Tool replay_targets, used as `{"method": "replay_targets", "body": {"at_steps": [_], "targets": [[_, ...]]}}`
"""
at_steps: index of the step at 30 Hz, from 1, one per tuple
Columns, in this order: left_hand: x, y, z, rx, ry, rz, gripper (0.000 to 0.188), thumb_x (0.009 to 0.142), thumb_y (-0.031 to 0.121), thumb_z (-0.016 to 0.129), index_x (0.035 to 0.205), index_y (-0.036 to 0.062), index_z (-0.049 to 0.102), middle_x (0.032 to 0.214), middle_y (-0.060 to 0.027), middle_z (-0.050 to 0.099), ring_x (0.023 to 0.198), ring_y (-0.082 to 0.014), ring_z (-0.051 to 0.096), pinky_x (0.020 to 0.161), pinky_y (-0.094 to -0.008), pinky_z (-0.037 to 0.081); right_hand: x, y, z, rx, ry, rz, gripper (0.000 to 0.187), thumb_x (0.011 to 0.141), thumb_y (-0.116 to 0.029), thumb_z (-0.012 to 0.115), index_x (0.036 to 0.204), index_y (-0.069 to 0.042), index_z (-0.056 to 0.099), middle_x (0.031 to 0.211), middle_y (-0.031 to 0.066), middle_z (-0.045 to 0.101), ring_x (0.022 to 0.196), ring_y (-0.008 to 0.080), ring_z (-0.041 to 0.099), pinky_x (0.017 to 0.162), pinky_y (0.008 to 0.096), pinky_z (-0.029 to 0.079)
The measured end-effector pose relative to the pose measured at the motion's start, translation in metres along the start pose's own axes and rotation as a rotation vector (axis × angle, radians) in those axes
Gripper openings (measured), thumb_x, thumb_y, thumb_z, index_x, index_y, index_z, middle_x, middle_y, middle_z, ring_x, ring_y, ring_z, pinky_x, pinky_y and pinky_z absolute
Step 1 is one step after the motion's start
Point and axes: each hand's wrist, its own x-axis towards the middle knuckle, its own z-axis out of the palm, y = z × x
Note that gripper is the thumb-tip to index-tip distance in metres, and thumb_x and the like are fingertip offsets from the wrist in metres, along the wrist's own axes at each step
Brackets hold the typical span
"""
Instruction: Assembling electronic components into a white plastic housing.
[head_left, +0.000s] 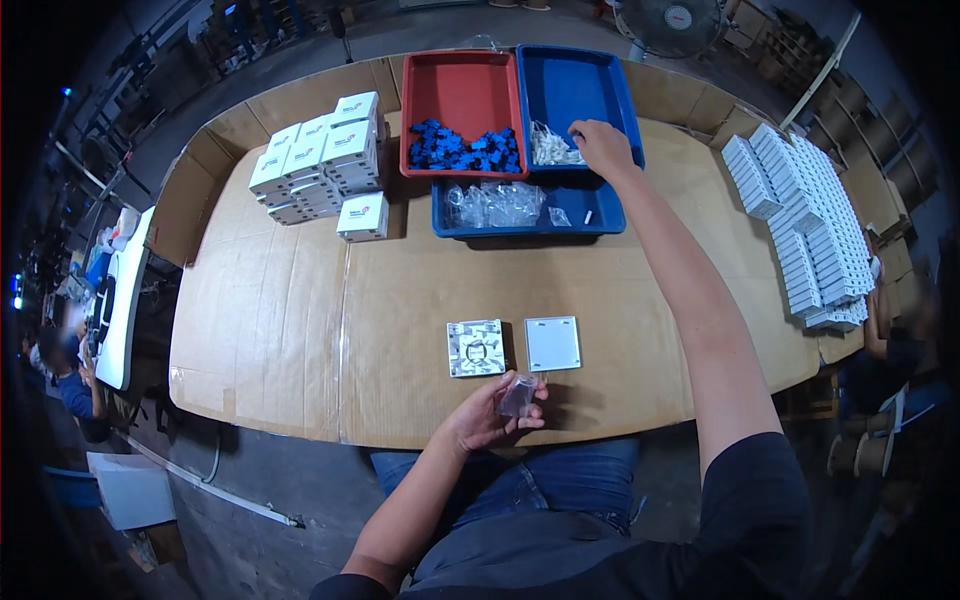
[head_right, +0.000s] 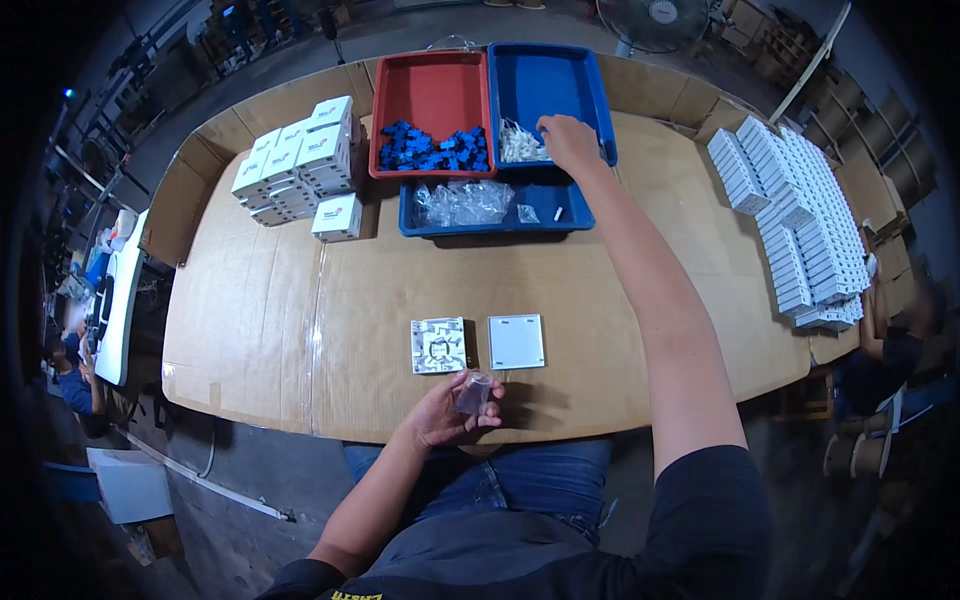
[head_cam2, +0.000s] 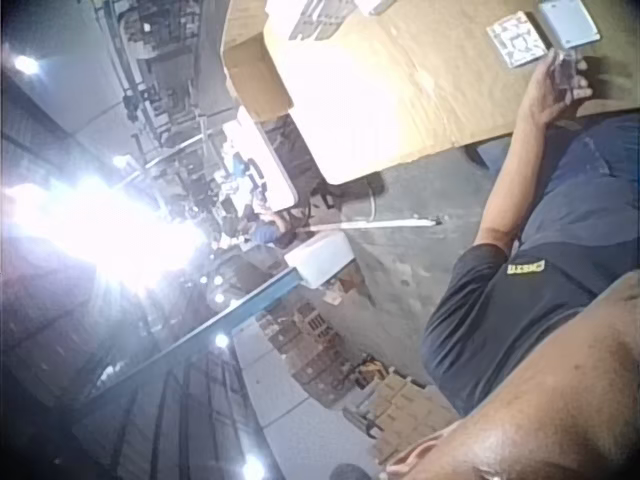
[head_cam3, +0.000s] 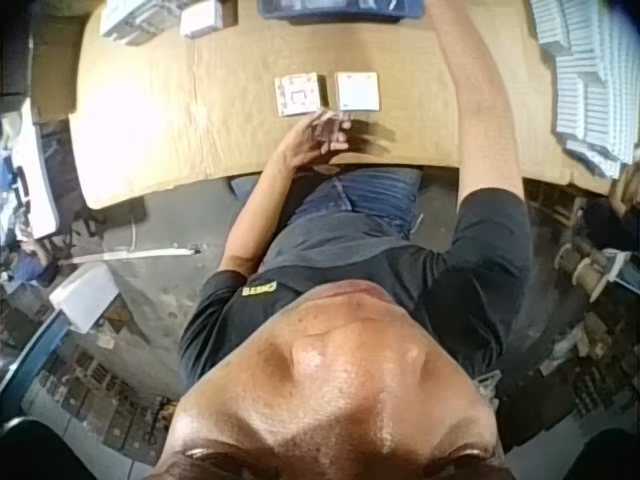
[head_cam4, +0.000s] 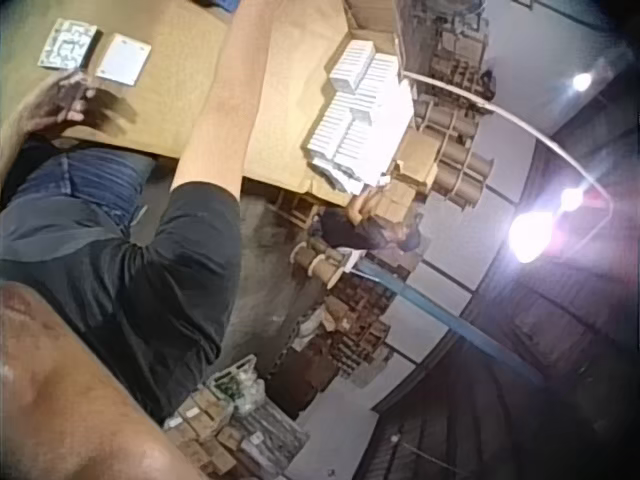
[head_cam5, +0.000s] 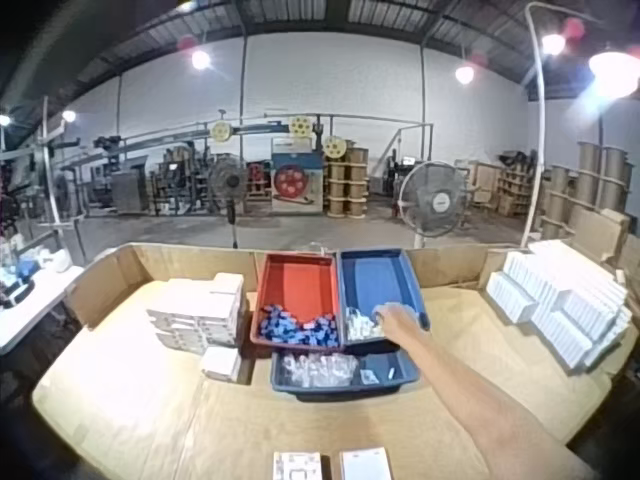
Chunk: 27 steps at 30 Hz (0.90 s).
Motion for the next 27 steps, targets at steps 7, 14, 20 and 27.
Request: {"method": "replay_targets", "body": {"at_steps": [7,14,20,27], "targets": [[0.001,0.001,0.004,-0.001,0.016,-0.029,0.057,0.108,0.049,0.049,0.133,-0.0019,0.056,0.125,-0.0142,0.062,0.103,-0.0264,0.069,0.102,-0.0435,0.056,0.032,0.019,0.028,-0.127,-0.11,-0.24,0.022,0.093,-0.009,0.066,0.111,-0.017,0.075,0.114,0.008,0.067,0.118,0.0288,0.062,0.096,0.0445,0.054],[0.0,0.004,0.008,-0.007,0.026,-0.034,0.058,0.108,0.049,0.05,0.135,-0.002,0.055,0.126,-0.0151,0.062,0.103,-0.027,0.069,0.101,-0.0424,0.056,0.034,0.032,0.026,-0.091,-0.151,-0.285,0.017,0.09,-0.014,0.071,0.106,-0.011,0.07,0.109,0.0084,0.064,0.115,0.029,0.062,0.095,0.0433,0.053],[0.001,0.004,0.009,-0.006,0.032,-0.03,0.058,0.108,0.049,0.049,0.136,-0.0014,0.055,0.128,-0.0155,0.062,0.101,-0.0274,0.07,0.1,-0.0422,0.057,0.031,0.043,0.031,-0.135,-0.083,-0.313,0.014,0.088,-0.015,0.071,0.1,-0.007,0.066,0.103,0.0108,0.065,0.108,0.0313,0.063,0.091,0.0447,0.054],[0.0,0.003,0.006,-0.019,0.002,-0.028,0.058,0.108,0.049,0.049,0.138,-0.0007,0.053,0.129,-0.0155,0.061,0.103,-0.0273,0.07,0.102,-0.0427,0.057,0.026,0.034,0.036,-0.071,-0.03,-0.271,0.009,0.09,-0.012,0.066,0.098,-0.008,0.065,0.1,0.0115,0.066,0.104,0.0323,0.065,0.088,0.0465,0.055]]}}
